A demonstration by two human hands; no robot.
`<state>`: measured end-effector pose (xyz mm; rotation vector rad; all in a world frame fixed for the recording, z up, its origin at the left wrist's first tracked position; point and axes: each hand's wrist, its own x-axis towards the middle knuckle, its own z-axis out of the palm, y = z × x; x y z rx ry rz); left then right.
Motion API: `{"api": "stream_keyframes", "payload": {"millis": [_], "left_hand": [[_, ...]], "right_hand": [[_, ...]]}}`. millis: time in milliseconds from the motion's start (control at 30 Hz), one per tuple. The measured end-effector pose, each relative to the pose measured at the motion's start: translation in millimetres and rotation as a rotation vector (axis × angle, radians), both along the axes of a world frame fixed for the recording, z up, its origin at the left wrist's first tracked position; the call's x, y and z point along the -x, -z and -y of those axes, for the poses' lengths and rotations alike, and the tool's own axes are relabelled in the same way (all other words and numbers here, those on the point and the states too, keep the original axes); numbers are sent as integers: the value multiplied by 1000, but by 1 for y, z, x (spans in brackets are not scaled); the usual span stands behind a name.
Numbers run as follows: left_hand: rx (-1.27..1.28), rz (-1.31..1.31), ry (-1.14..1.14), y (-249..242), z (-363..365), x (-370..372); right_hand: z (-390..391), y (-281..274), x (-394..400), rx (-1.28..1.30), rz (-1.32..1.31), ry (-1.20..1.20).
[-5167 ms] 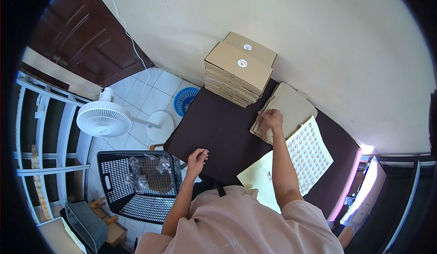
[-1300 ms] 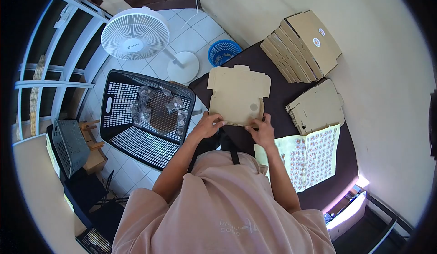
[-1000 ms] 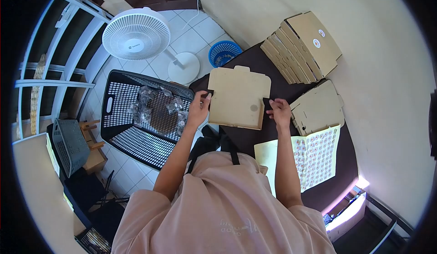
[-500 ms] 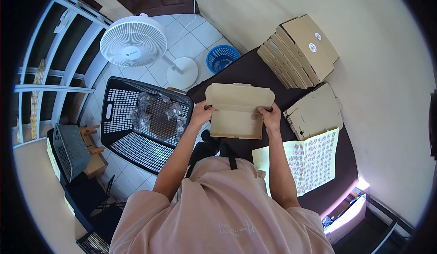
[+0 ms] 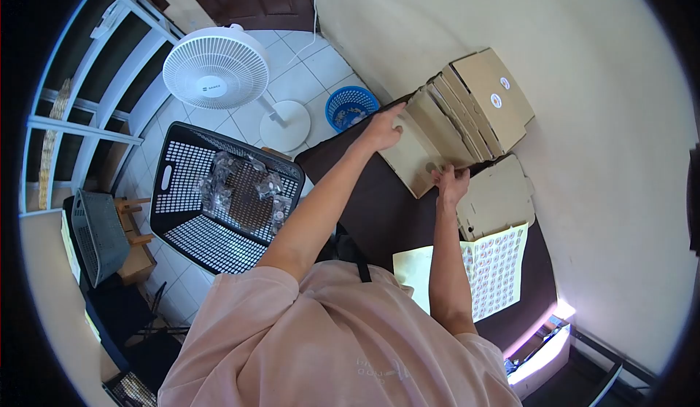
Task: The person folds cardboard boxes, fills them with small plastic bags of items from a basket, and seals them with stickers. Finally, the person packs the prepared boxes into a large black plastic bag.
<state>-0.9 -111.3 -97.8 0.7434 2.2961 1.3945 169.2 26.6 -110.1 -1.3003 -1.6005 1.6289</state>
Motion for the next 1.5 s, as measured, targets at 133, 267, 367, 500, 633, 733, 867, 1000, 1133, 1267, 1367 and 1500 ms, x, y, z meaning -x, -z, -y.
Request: {"api": "stream_keyframes", "payload": {"millis": [133, 267, 367, 500, 633, 733, 867, 1000, 1133, 1267, 1367, 1500], "left_hand": [[-28, -89, 45, -2, 9, -16], [-180, -12, -87, -12, 57, -46], [-284, 236, -181, -5, 121, -82], [-341, 403, -273, 5, 221, -140], [-397, 447, -523, 19, 302, -183], [-354, 396, -773, 26, 354, -198], [-324, 487, -1080, 11, 414, -203], [-317, 460, -1212, 9, 467, -213], [-361, 469, -1285, -5, 519, -217], [-342, 514, -1280, -17, 580, -230], [-284, 602, -1298, -32, 621, -250], [-152, 678, -1318, -36, 670, -289]], "right_hand": [[-1, 11, -8, 89, -9, -9], [8, 6, -22, 89, -3, 14], [31, -7, -38, 12, 57, 3], [68, -6, -63, 62, 95, -261], [140, -31, -52, 132, 195, -571], [192, -14, -26, 35, 240, -842], [282, -27, 29, -200, 264, -1323], [372, 18, 75, -360, 291, -1606], [442, 118, 107, -376, 477, -1737], [458, 223, 126, -487, 729, -1463], [453, 274, 139, -682, 1036, -1148], [453, 310, 136, -549, 1091, -994]]}}
